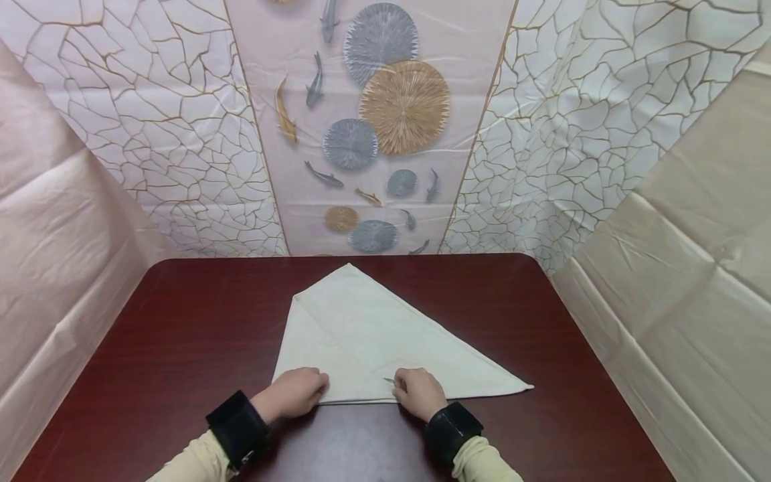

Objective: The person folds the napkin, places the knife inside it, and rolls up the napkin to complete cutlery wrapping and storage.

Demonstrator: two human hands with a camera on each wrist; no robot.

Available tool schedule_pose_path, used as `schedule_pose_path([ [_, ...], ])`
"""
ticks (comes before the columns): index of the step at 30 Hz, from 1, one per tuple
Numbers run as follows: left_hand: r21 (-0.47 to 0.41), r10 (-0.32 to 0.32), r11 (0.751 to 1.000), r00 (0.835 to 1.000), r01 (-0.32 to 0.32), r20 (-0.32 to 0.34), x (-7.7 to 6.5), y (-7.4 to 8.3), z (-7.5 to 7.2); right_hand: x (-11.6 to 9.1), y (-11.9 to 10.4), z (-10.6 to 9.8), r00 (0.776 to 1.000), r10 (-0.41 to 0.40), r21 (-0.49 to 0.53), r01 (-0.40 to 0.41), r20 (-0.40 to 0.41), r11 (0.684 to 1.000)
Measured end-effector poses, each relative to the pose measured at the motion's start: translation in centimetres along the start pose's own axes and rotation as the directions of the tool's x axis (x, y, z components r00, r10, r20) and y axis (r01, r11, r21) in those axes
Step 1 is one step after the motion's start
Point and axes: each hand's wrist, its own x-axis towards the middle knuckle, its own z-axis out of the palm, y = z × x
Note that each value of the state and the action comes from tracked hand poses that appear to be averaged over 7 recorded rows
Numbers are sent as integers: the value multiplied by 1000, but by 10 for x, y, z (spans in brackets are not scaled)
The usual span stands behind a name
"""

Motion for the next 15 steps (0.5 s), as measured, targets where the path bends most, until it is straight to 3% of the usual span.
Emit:
schedule_pose_path([
  [6, 74, 35, 996, 998, -40, 55, 27, 33, 5, -1, -2, 0, 1000, -17, -14, 17, -12, 1000],
  [15, 121, 123, 984, 988, -134, 91, 54, 74, 10, -2, -2, -2, 999, -36, -45, 34, -41, 998],
])
